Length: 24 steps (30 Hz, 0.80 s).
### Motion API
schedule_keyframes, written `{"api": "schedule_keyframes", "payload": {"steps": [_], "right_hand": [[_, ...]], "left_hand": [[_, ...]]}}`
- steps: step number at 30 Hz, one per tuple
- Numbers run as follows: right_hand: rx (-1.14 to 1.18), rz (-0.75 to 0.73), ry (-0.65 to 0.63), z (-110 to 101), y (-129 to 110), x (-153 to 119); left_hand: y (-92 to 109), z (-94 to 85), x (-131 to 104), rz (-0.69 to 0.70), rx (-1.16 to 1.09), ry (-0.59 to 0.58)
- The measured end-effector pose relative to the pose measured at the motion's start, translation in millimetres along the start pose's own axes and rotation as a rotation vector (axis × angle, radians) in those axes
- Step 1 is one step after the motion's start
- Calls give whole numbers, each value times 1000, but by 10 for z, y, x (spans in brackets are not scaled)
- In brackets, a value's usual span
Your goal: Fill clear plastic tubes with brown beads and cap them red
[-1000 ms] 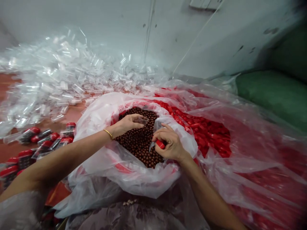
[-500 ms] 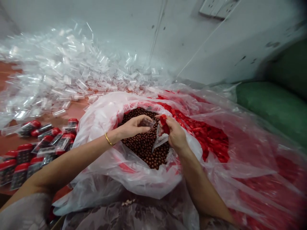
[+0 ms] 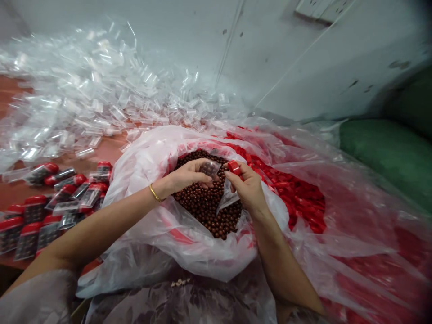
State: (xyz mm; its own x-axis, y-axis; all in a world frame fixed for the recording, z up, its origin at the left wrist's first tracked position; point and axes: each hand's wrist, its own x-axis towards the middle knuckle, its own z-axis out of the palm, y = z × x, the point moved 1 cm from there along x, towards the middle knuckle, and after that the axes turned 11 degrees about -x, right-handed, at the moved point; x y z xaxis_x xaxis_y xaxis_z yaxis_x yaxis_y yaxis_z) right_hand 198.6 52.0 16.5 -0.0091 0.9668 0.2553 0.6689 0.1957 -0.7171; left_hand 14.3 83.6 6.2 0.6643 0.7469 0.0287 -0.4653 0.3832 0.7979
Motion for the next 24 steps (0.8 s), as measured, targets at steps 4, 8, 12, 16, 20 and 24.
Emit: {"api": "schedule_keyframes", "payload": {"steps": [4,8,12,16,20,24], "right_hand": [[-667,-33,-391,44,-100,20],[-1058,-134,-672,195,-149,-23],[-758,-148,-465,201,-48,-2],[-180,-75,-80,14,-34,118],[-43,-79,96,-151,-219,247],[-37,-156,33,-155,-354,320]], "left_hand": [[31,-32,4,100,-127,73],[34,-29,5,77,-130,113],[26,-15,9,99,-74,124],[17,4,9,87,47,109],[4,9,2,71,111,64],[-17,3,1,71,154,-21]]}}
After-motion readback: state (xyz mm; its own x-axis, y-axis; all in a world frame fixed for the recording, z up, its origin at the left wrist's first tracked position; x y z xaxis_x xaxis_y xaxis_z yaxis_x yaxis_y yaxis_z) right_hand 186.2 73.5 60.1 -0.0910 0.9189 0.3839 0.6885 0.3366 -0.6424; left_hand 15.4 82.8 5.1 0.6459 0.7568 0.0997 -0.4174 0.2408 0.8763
